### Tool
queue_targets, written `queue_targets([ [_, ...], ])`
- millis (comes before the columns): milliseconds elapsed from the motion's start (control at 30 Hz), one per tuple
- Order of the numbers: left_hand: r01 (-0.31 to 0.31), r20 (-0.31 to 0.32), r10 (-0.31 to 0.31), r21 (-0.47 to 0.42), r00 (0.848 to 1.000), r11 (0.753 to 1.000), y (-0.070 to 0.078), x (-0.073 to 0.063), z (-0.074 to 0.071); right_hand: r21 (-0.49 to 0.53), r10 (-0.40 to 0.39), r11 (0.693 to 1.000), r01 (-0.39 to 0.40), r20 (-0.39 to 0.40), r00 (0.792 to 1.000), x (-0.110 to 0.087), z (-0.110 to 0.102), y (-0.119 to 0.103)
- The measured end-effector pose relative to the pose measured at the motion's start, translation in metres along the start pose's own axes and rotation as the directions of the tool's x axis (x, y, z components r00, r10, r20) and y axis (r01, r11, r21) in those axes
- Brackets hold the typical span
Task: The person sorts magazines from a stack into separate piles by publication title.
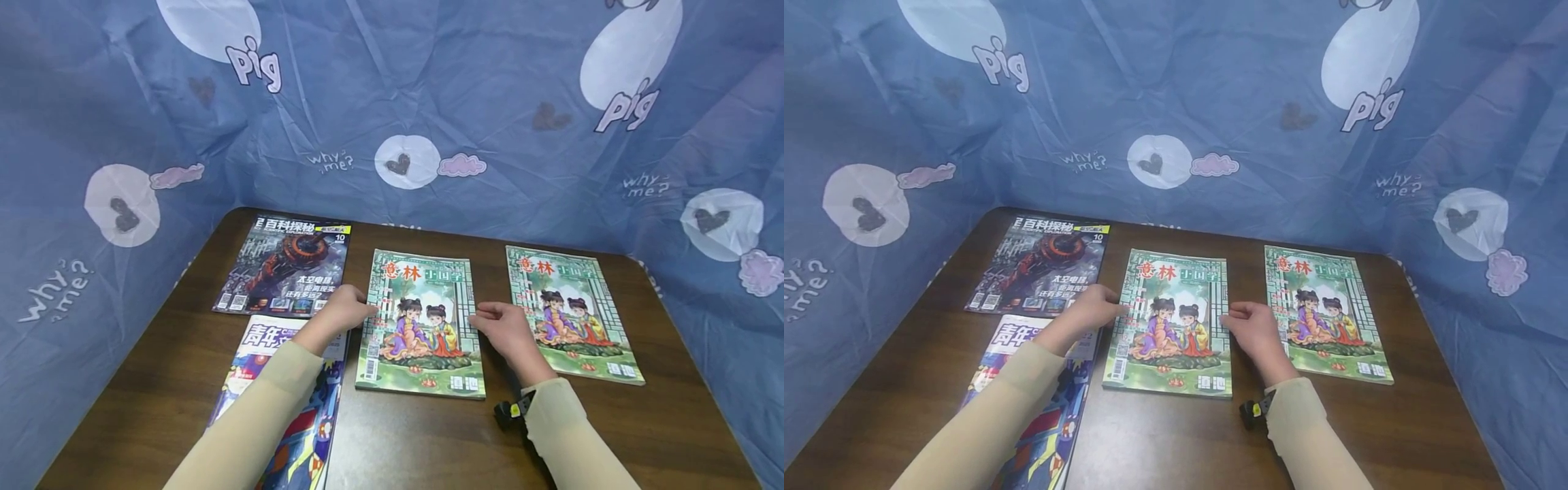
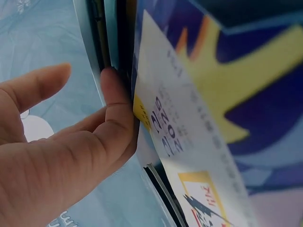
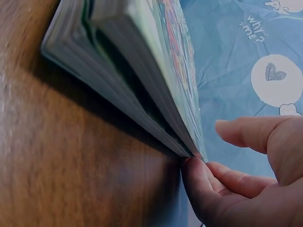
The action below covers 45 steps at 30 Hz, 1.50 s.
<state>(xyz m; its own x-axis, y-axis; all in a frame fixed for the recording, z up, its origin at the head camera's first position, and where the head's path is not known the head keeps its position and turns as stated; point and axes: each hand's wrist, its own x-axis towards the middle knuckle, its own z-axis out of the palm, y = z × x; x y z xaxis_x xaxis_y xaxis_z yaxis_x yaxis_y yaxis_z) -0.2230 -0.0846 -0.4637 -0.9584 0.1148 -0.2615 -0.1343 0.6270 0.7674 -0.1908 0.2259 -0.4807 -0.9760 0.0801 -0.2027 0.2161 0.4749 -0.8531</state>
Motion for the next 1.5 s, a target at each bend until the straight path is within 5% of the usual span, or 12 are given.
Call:
queue_targets([
  [433, -0.016, -0.024, 0.017, 0.022, 1.0, 1.0, 0.007, -0.003, 0.002, -0.036, -0.017, 0.999, 0.016, -0.011, 1.0, 0.001, 0.001, 0.002],
  [867, 0.025, 0.012, -0.022, -0.268, 1.0, 0.963, 0.002, -0.002, 0.008, -0.03, 0.005, 1.0, -0.005, 0.002, 1.0, 0.001, 0.0, 0.0],
  [1067, 0.018, 0.004, -0.018, -0.273, 1.0, 0.962, 0.003, -0.002, 0.01, -0.025, 0.013, 1.0, -0.013, -0.005, 1.0, 0.001, 0.002, 0.001],
  [1333, 0.066, 0.082, -0.032, -0.448, 0.996, 0.892, 0.002, -0.006, 0.011, -0.008, 0.021, 1.0, -0.021, -0.007, 1.0, 0.001, 0.001, 0.001],
  [1500, 0.091, 0.093, -0.054, -0.474, 0.994, 0.876, 0.005, -0.008, 0.011, 0.009, 0.023, 1.0, -0.023, -0.006, 1.0, 0.0, 0.001, 0.001],
])
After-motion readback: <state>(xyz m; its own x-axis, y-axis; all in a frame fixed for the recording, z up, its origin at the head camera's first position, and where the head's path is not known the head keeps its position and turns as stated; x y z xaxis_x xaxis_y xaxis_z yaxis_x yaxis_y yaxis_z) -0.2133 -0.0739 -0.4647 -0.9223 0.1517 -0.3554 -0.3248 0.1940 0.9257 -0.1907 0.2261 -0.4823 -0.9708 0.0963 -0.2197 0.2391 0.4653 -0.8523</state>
